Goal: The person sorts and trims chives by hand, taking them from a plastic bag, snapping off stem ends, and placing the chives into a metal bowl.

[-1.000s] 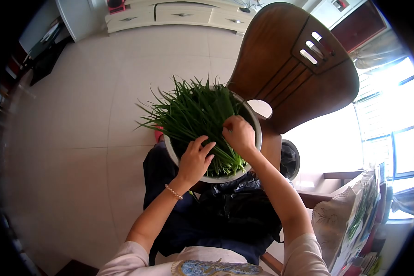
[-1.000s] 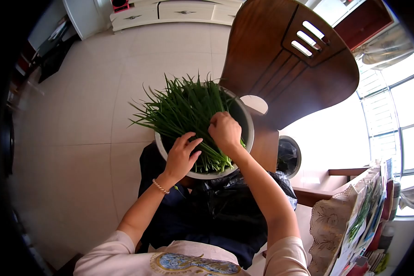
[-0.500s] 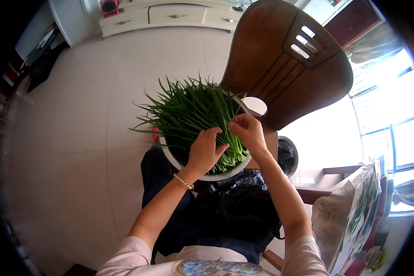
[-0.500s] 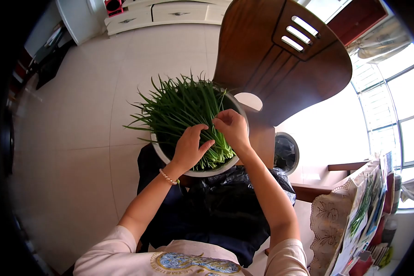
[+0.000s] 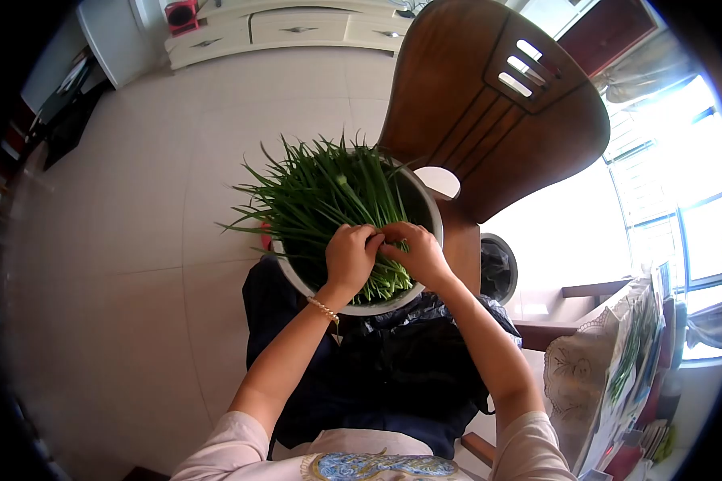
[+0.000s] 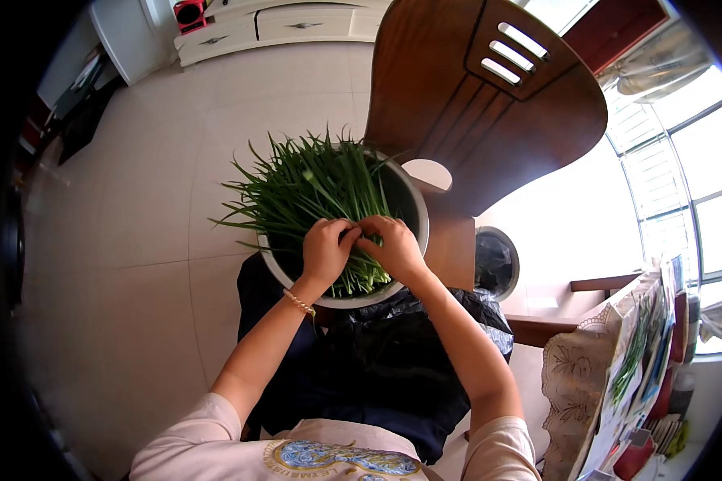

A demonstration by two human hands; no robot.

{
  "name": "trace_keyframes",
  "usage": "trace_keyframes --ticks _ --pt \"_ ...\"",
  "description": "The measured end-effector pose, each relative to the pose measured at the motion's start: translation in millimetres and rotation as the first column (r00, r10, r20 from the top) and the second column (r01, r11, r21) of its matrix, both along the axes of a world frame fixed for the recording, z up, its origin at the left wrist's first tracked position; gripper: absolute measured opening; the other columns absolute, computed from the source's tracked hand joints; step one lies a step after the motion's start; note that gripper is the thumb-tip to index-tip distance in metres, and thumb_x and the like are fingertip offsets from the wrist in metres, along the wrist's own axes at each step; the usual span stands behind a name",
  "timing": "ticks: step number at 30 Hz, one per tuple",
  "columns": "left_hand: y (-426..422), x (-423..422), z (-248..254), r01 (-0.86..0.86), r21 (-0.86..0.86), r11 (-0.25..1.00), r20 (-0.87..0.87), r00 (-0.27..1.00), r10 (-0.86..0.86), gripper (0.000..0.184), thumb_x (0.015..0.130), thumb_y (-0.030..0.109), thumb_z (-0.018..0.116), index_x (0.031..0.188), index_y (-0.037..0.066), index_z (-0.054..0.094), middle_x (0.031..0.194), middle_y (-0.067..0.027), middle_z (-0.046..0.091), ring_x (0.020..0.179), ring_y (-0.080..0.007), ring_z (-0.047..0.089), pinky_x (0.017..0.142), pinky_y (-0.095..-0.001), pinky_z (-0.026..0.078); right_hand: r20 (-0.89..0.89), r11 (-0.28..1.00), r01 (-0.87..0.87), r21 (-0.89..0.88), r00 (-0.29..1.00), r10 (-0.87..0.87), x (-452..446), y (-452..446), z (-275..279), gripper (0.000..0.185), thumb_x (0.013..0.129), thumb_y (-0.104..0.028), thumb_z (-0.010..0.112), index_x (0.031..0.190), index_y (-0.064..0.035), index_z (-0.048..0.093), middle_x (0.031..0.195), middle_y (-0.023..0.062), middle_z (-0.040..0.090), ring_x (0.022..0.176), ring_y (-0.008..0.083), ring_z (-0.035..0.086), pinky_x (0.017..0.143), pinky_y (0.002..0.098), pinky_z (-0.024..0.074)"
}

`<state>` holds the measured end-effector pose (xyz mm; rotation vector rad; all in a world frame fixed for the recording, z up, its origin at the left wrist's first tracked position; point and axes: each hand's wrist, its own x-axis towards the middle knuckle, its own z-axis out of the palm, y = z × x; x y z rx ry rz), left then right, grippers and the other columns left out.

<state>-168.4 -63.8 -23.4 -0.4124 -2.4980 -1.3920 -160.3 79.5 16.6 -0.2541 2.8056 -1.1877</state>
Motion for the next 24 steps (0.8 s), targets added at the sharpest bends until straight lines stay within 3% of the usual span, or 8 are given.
trace_keyframes --ticks 2,7,9,11,15,18,21,24 --pt "-2.0 0.6 -2.2 -0.028 -0.008 1.0 0.084 0.996 0.029 0.01 0.075 0.013 0.062 0.075 0.003 0.063 0.065 -0.009 0.058 0.062 -0.0257 0.054 0.057 -0.0344 0.043 -0.105 0.991 -0.042 0.13 0.993 0.055 3.0 2.6 -10.7 0.031 0.071 -0.01 0.064 0.101 -0.0079 0.057 0.083 0.0098 0.059 0.078 0.0285 0.054 0.078 0.0371 0.0411" --pt "-4.0 -1.9 -10.8 -0.055 -0.02 0.998 0.055 0.997 0.056 0.011 0.076 0.014 0.062 0.074 0.003 0.061 0.063 -0.0095 0.057 0.059 -0.0253 0.054 0.053 -0.0341 0.042 -0.143 0.989 -0.015 0.149 0.989 0.037 2.3 1.8 -16.9 0.026 0.073 -0.011 0.062 0.098 -0.0067 0.057 0.076 0.0102 0.059 0.076 0.029 0.055 0.074 0.0363 0.0427" --pt "-3.2 -1.6 -11.8 -0.063 -0.027 0.998 0.031 0.997 0.064 0.011 0.076 0.014 0.061 0.073 0.003 0.061 0.063 -0.0092 0.057 0.059 -0.0251 0.054 0.053 -0.0342 0.042 0.032 0.983 0.175 -0.053 0.984 -0.174 1.9 -0.5 -24.7 0.029 0.073 -0.015 0.062 0.099 -0.0049 0.056 0.072 0.0115 0.06 0.072 0.0301 0.057 0.067 0.0363 0.0449" --pt "-2.0 0.3 -10.8 -0.051 0.04 0.998 -0.035 0.998 0.052 0.011 0.076 0.014 0.061 0.074 0.003 0.06 0.062 -0.0088 0.057 0.059 -0.025 0.054 0.053 -0.0343 0.042 0.063 0.982 0.19 -0.016 0.98 -0.189 -2.4 -0.4 -31.3 0.03 0.072 -0.018 0.063 0.097 -0.0034 0.056 0.073 0.0128 0.061 0.072 0.0304 0.058 0.065 0.0366 0.0455" --pt "-2.1 4.3 -11.9 -0.059 0.029 0.998 0.005 0.998 0.059 0.011 0.077 0.013 0.061 0.075 0.003 0.06 0.065 -0.0091 0.058 0.06 -0.0249 0.054 0.053 -0.0337 0.042 0.175 0.977 0.199 0.083 0.962 -0.211 -12.0 -3.3 -30.3 0.033 0.066 -0.022 0.065 0.091 -0.0006 0.06 0.076 0.0148 0.063 0.075 0.0295 0.06 0.066 0.0368 0.0466" --pt "-4.7 6.0 -12.9 -0.053 -0.006 0.999 0.014 0.998 0.053 0.012 0.079 0.013 0.06 0.075 0.002 0.059 0.068 -0.0091 0.059 0.06 -0.0238 0.056 0.053 -0.0319 0.043 0.107 0.957 0.281 0.07 0.952 -0.287 -12.0 -2.7 -40.0 0.032 0.063 -0.022 0.064 0.086 0.0002 0.062 0.075 0.0142 0.062 0.074 0.0285 0.06 0.067 0.0364 0.0469" --pt "-7.0 5.5 -15.6 -0.103 0.095 0.99 0.06 0.993 0.098 0.013 0.081 0.013 0.058 0.076 0.0 0.058 0.07 -0.009 0.06 0.06 -0.0223 0.057 0.054 -0.0299 0.044 0.098 0.926 0.373 0.064 0.921 -0.377 -11.2 3.0 -41.9 0.031 0.062 -0.021 0.063 0.085 -0.0002 0.063 0.073 0.0127 0.062 0.072 0.0283 0.06 0.067 0.0359 0.0471" --pt "-10.4 5.0 -15.3 -0.094 0.1 0.991 0.038 0.995 0.091 0.015 0.083 0.013 0.056 0.078 0.0 0.058 0.071 -0.0087 0.061 0.06 -0.0208 0.058 0.054 -0.0285 0.044 0.108 0.941 0.337 0.031 0.935 -0.338 -11.6 7.4 -45.2 0.035 0.065 -0.021 0.063 0.092 -0.0009 0.059 0.073 0.0127 0.062 0.072 0.0284 0.06 0.066 0.0356 0.0467"
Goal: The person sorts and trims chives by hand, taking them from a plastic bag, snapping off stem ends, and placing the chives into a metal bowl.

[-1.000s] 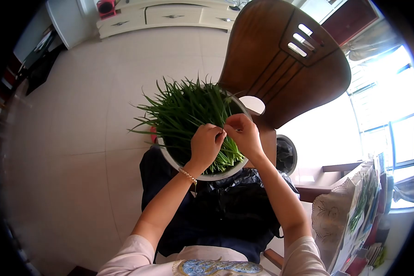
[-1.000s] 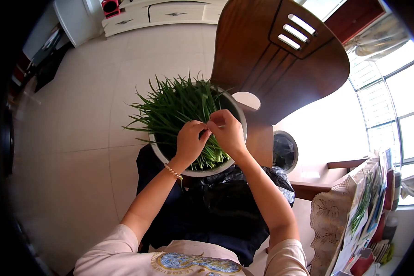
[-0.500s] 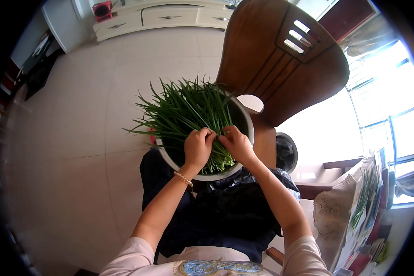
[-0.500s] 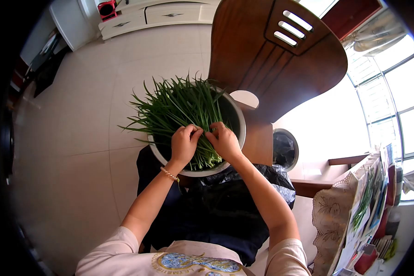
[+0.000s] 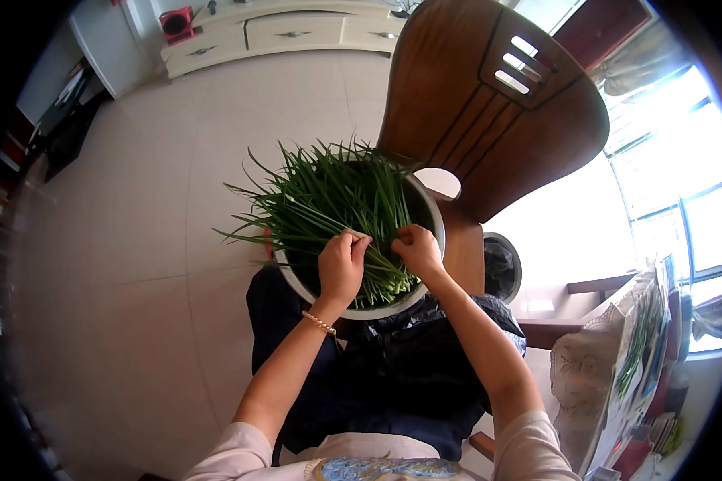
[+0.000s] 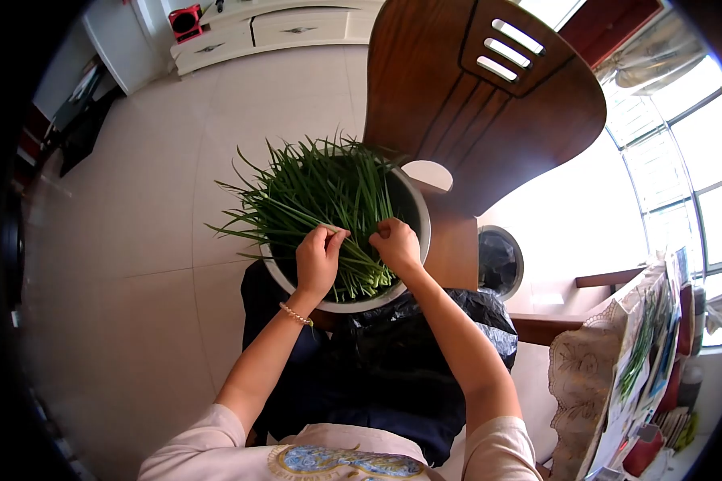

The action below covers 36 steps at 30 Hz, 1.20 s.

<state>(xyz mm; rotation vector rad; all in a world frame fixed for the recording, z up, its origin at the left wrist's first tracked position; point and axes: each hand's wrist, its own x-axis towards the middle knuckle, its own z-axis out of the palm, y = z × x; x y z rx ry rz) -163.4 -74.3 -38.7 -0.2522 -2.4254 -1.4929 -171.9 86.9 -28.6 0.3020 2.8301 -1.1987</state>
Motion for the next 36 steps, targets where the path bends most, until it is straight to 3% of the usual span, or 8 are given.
trace_keyframes --ticks 4,6,8,10,11,21,23,36 --pt "-0.2 1.6 2.0 0.024 0.077 0.997 0.018 1.0 -0.026 0.011 0.081 0.013 0.057 0.078 0.003 0.056 0.069 -0.0087 0.057 0.063 -0.025 0.056 0.056 -0.0333 0.044 -0.014 0.995 0.101 -0.005 0.995 -0.101 4.1 -12.3 9.8 0.04 0.068 -0.022 0.063 0.102 -0.003 0.052 0.073 0.0129 0.062 0.071 0.0277 0.06 0.065 0.0354 0.046" --pt "0.6 2.4 3.3 0.025 0.077 0.997 0.03 0.999 -0.028 0.01 0.082 0.013 0.057 0.078 0.003 0.057 0.069 -0.0088 0.057 0.064 -0.0251 0.056 0.056 -0.0331 0.044 -0.23 0.993 0.022 0.116 0.973 0.005 5.3 -15.7 12.7 0.045 0.072 -0.023 0.063 0.109 -0.0062 0.045 0.072 0.0128 0.061 0.07 0.0278 0.059 0.064 0.0354 0.0453" --pt "1.3 2.3 5.6 0.039 0.121 0.992 0.023 0.999 -0.042 0.009 0.082 0.011 0.057 0.08 0.002 0.057 0.071 -0.0093 0.058 0.064 -0.0254 0.057 0.057 -0.0327 0.045 -0.266 0.995 0.028 0.097 0.964 -0.001 4.5 -18.1 18.1 0.036 0.072 -0.025 0.063 0.101 -0.0054 0.053 0.07 0.0123 0.061 0.067 0.0277 0.059 0.062 0.036 0.0453" --pt "2.6 0.8 5.7 0.051 0.132 0.99 -0.012 0.999 -0.05 0.009 0.082 0.011 0.056 0.081 0.002 0.057 0.073 -0.0094 0.059 0.064 -0.0255 0.057 0.057 -0.0322 0.045 0.036 0.994 -0.111 0.003 0.993 0.111 2.9 -18.1 22.2 0.029 0.073 -0.028 0.062 0.089 -0.0039 0.061 0.068 0.012 0.061 0.066 0.0275 0.059 0.06 0.0362 0.0457" --pt "3.7 0.0 6.1 0.06 0.143 0.988 -0.05 0.997 -0.053 0.009 0.082 0.011 0.056 0.081 0.002 0.058 0.074 -0.0095 0.059 0.064 -0.0256 0.058 0.056 -0.0317 0.045 0.027 0.997 -0.082 0.009 0.996 0.081 2.9 -19.0 19.4 0.028 0.073 -0.031 0.061 0.08 -0.0032 0.065 0.07 0.0123 0.061 0.066 0.0271 0.06 0.059 0.0358 0.0461" --pt "2.0 1.4 3.1 0.095 0.171 0.981 -0.015 0.995 -0.094 0.013 0.084 0.012 0.055 0.083 0.0 0.054 0.089 -0.0089 0.059 0.067 -0.0191 0.058 0.06 -0.0277 0.046 0.019 0.972 -0.171 -0.164 0.984 0.176 -9.4 -10.5 3.0 0.032 0.073 -0.033 0.062 0.08 -0.0019 0.065 0.067 0.0128 0.062 0.065 0.0257 0.061 0.061 0.0332 0.0466" --pt "1.1 1.9 2.8 0.111 0.172 0.979 0.018 0.993 -0.116 0.012 0.085 0.012 0.054 0.083 0.0 0.053 0.091 -0.0088 0.056 0.067 -0.0189 0.056 0.06 -0.0275 0.045 0.134 0.974 -0.177 -0.144 0.971 0.196 -11.3 -8.8 3.3 0.031 0.071 -0.03 0.063 0.078 -0.0008 0.065 0.068 0.0149 0.062 0.066 0.0268 0.061 0.061 0.0346 0.0466" --pt "6.3 15.3 -3.1 0.149 0.162 0.975 -0.075 0.988 -0.138 0.007 0.081 0.005 0.055 0.084 0.001 0.05 0.089 -0.0115 0.055 0.074 -0.0292 0.056 0.06 -0.0341 0.045 0.151 0.988 -0.095 0.123 0.986 0.076 -17.6 -23.2 -1.0 0.026 0.072 -0.021 0.053 0.067 0.004 0.061 0.075 0.0238 0.06 0.075 0.0377 0.058 0.07 0.0433 0.0462"
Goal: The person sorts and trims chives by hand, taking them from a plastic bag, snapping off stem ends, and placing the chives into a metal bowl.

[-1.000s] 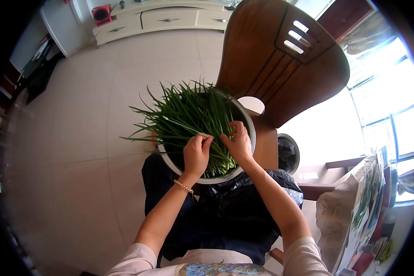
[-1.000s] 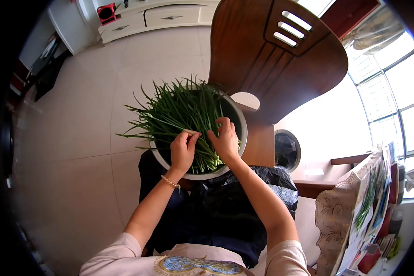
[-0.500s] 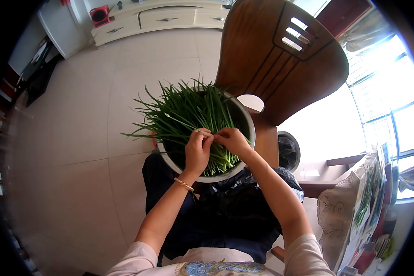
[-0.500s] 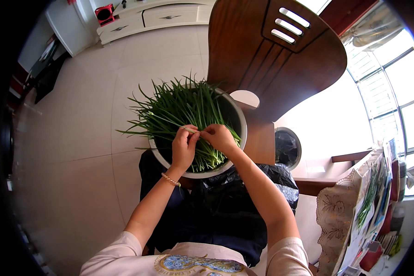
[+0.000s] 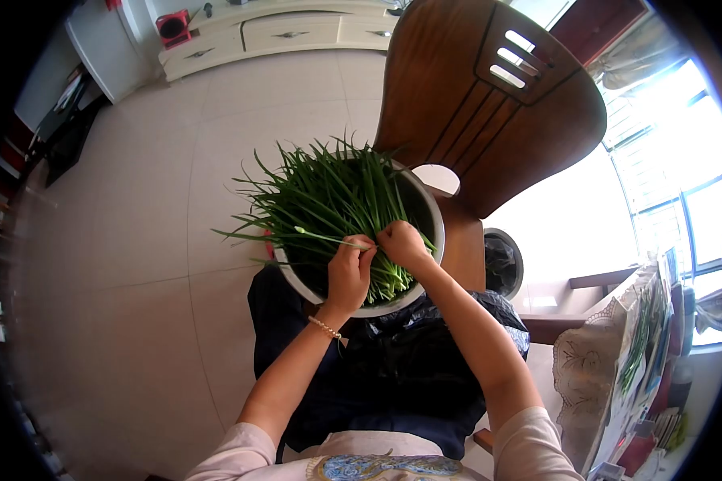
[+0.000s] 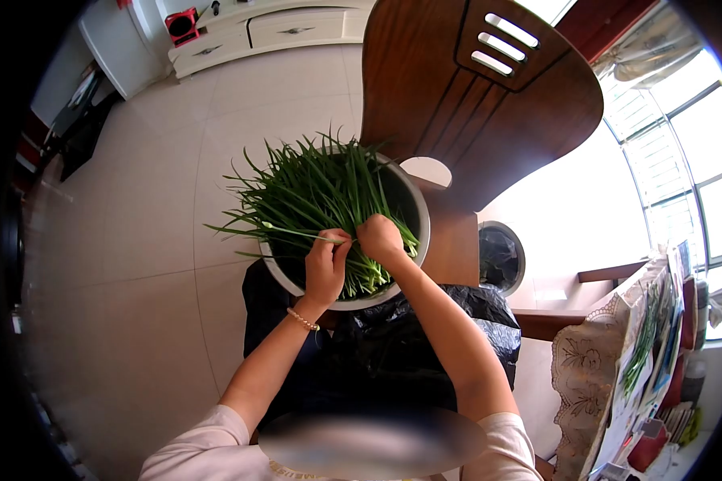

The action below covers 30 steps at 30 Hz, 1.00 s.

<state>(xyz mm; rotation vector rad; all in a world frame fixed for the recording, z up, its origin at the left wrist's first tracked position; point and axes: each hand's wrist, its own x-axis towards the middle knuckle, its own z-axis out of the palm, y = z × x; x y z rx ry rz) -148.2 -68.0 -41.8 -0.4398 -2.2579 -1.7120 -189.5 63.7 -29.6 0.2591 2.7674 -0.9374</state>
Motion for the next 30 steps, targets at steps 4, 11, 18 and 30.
trace_keyframes --ticks 4,11,18,30 --pt "-0.4 5.8 -0.6 -0.019 -0.055 0.998 -0.049 0.999 0.017 0.005 0.082 0.004 0.053 0.084 0.002 0.049 0.088 -0.0118 0.056 0.072 -0.0281 0.056 0.061 -0.0323 0.045 0.007 0.996 0.0 0.089 1.0 0.0 -0.4 -4.2 -6.2 0.027 0.074 -0.02 0.052 0.073 0.0055 0.059 0.079 0.0249 0.06 0.08 0.0388 0.058 0.073 0.0434 0.0461" --pt "0.6 9.2 16.4 -0.052 0.131 0.99 -0.028 0.998 0.056 0.011 0.088 0.011 0.048 0.084 0.001 0.049 0.083 -0.0108 0.058 0.073 -0.0194 0.059 0.063 -0.0266 0.046 0.027 0.996 -0.005 0.085 1.0 0.002 1.0 4.4 -5.9 0.024 0.076 -0.015 0.053 0.091 0.0034 0.054 0.086 0.0253 0.058 0.083 0.0391 0.057 0.073 0.0434 0.0455" --pt "-1.7 9.1 36.1 -0.027 0.125 0.992 0.299 0.954 -0.012 0.019 0.087 0.019 0.053 0.083 0.0 0.052 0.074 -0.0087 0.058 0.064 -0.0161 0.055 0.059 -0.0262 0.043 -0.226 0.967 -0.157 -0.202 0.968 0.11 53.1 3.9 67.2 0.021 0.076 -0.019 0.058 0.088 -0.0008 0.06 0.084 0.0171 0.058 0.074 0.0301 0.057 0.067 0.0385 0.0454" --pt "21.9 102.8 117.3 0.326 0.049 0.944 0.348 0.88 -0.322 0.016 0.085 0.017 0.056 0.089 0.001 0.055 0.08 -0.0042 0.057 0.066 -0.0098 0.051 0.06 -0.0217 0.041 -0.545 0.869 0.423 -0.257 0.679 -0.492 209.4 172.8 177.3 0.015 0.076 0.004 0.054 0.088 -0.003 0.061 0.074 0.0068 0.062 0.065 0.0122 0.058 0.057 0.0228 0.0448"
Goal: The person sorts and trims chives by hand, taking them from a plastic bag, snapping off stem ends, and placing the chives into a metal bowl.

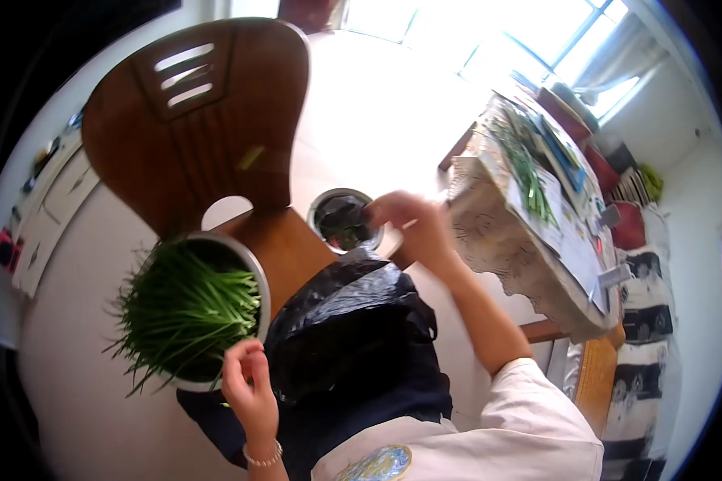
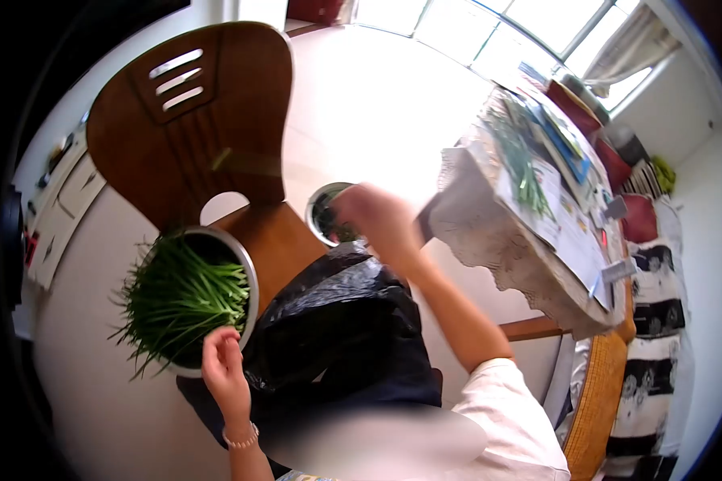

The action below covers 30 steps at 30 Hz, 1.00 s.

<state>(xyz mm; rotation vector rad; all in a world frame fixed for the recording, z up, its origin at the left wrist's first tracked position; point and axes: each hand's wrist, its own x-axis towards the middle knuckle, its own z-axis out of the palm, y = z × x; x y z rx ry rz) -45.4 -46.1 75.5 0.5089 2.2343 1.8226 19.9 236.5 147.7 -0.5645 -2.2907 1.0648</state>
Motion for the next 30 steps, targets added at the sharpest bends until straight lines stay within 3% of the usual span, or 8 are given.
trace_keyframes --ticks 4,10,12,16,20,24,26,30 --pt "1.7 38.5 -5.6 0.13 -0.052 0.99 -0.071 0.989 -0.133 0.019 0.082 0.02 0.06 0.084 0.001 0.057 0.075 -0.0044 0.055 0.057 -0.0105 0.047 0.053 -0.0218 0.039 -0.069 0.638 0.542 0.547 0.789 -0.611 87.3 103.4 58.2 0.017 0.084 -0.016 0.052 0.087 -0.002 0.062 0.07 0.008 0.064 0.063 0.0135 0.061 0.057 0.026 0.0449" --pt "5.6 53.0 -19.3 0.22 -0.102 0.97 -0.005 0.975 -0.222 0.017 0.081 0.017 0.06 0.086 0.001 0.057 0.076 -0.0047 0.056 0.055 -0.0104 0.047 0.052 -0.0211 0.04 0.045 0.274 0.513 0.813 0.415 -0.909 173.4 186.4 54.0 0.022 0.081 -0.023 0.057 0.09 -0.0035 0.061 0.086 0.0131 0.061 0.076 0.0294 0.06 0.066 0.037 0.0471" --pt "7.3 50.1 -15.6 0.231 -0.153 0.961 0.005 0.973 -0.233 0.016 0.082 0.016 0.058 0.086 0.0 0.058 0.077 -0.0051 0.057 0.059 -0.0113 0.05 0.055 -0.0219 0.041 -0.368 -0.065 0.494 0.867 0.548 -0.751 157.4 153.7 34.6 0.019 0.082 -0.018 0.055 0.095 -0.0041 0.058 0.083 0.0115 0.059 0.067 0.0254 0.059 0.059 0.0324 0.046" --pt "13.6 47.0 -14.6 0.228 -0.23 0.946 -0.069 0.966 -0.25 0.013 0.079 0.008 0.058 0.089 0.0 0.058 0.083 -0.0104 0.06 0.067 -0.0213 0.058 0.06 -0.0287 0.046 -0.062 0.862 0.179 0.475 0.984 -0.17 89.4 10.3 -3.7 0.009 0.077 -0.003 0.058 0.086 -0.0038 0.057 0.08 0.0084 0.056 0.062 0.0176 0.055 0.057 0.0295 0.0447" --pt "26.2 42.7 -28.2 0.334 -0.331 0.882 -0.234 0.877 -0.42 0.017 0.077 0.007 0.058 0.093 0.002 0.059 0.09 -0.0132 0.061 0.085 -0.0299 0.057 0.075 -0.0337 0.046 0.254 0.86 -0.5 -0.099 0.823 0.508 58.0 -74.8 -78.5 0.009 0.076 -0.01 0.058 0.08 -0.0011 0.059 0.073 0.0139 0.058 0.07 0.0307 0.057 0.062 0.0369 0.0464" --pt "32.2 40.9 -46.7 0.336 -0.541 0.771 -0.274 0.797 -0.539 0.022 0.077 0.014 0.058 0.093 -0.001 0.058 0.105 -0.0153 0.056 0.111 -0.0301 0.044 0.092 -0.04 0.036 0.782 0.868 -0.495 0.025 0.551 0.292 47.0 -56.5 -166.4 0.024 0.082 -0.011 0.048 0.101 0.0009 0.056 0.094 0.0195 0.059 0.084 0.0352 0.057 0.076 0.0383 0.0452" --pt "36.1 36.9 -44.0 0.118 -0.767 0.631 -0.375 0.716 -0.59 0.028 0.076 0.017 0.06 0.095 -0.002 0.058 0.115 -0.0174 0.05 0.12 -0.0322 0.033 0.099 -0.0472 0.026 0.451 0.836 -0.291 0.466 0.891 0.059 44.8 -21.9 -223.5 0.03 0.084 -0.012 0.041 0.109 0.0009 0.052 0.11 0.0211 0.053 0.101 0.035 0.051 0.088 0.0385 0.0393" --pt "38.4 32.8 -43.2 -0.015 -0.804 0.595 -0.421 0.722 -0.55 0.037 0.073 0.022 0.063 0.099 -0.004 0.056 0.125 -0.0152 0.041 0.125 -0.0321 0.026 0.102 -0.0492 0.019 0.749 0.981 0.058 0.183 0.638 -0.177 36.6 -3.8 -154.8 0.038 0.086 -0.025 0.036 0.116 -0.0072 0.049 0.123 0.0133 0.047 0.117 0.0293 0.04 0.096 0.0364 0.0329"
